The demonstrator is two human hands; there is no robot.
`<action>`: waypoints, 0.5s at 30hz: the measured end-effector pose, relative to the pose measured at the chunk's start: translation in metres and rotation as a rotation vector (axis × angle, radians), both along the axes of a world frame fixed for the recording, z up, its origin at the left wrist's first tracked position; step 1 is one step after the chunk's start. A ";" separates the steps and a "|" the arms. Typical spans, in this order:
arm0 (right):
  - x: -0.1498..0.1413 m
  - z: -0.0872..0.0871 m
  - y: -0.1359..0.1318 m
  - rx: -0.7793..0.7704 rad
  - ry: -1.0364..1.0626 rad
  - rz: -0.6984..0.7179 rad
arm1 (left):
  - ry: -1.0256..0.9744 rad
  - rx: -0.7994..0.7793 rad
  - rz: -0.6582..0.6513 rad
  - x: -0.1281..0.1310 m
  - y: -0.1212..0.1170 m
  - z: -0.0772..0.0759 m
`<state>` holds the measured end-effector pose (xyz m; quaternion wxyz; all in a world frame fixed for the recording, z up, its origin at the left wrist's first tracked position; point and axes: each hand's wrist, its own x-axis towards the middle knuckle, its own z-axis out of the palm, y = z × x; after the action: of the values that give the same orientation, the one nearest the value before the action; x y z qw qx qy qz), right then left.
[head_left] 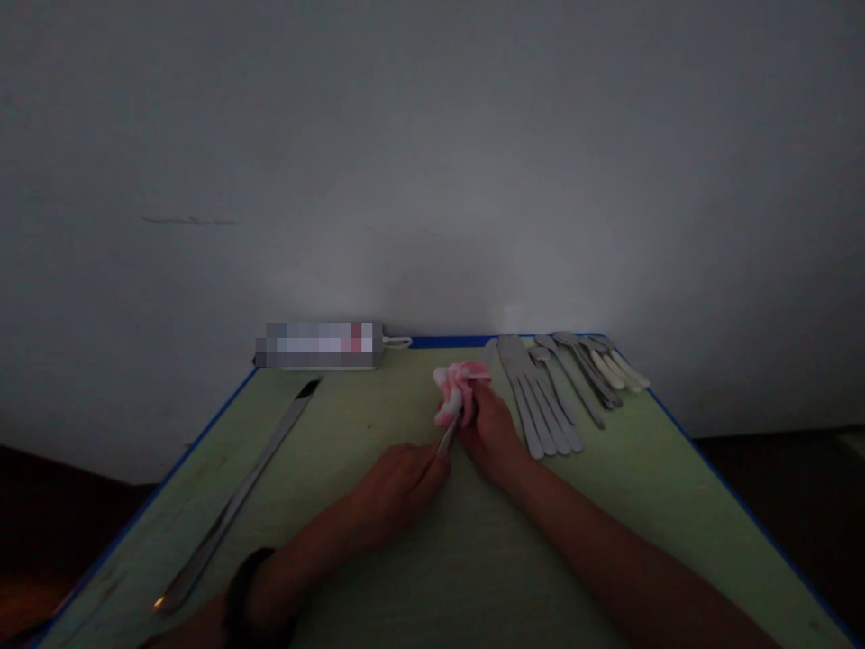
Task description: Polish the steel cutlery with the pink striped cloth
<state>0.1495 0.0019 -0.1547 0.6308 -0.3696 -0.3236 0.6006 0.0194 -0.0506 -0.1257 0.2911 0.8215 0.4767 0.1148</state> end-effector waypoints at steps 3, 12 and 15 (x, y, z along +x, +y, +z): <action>0.008 0.004 0.007 -0.024 0.126 -0.022 | 0.025 0.005 -0.053 -0.003 0.000 0.003; 0.036 0.022 0.027 0.025 0.236 -0.033 | -0.117 -0.151 -0.034 -0.008 -0.003 0.010; 0.040 0.025 0.031 0.062 0.236 -0.036 | -0.196 -0.221 -0.007 -0.010 -0.002 0.011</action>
<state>0.1892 0.0332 -0.1302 0.6861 -0.2826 -0.2589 0.6184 0.0094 -0.0523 -0.1150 0.4256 0.7709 0.4526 0.1403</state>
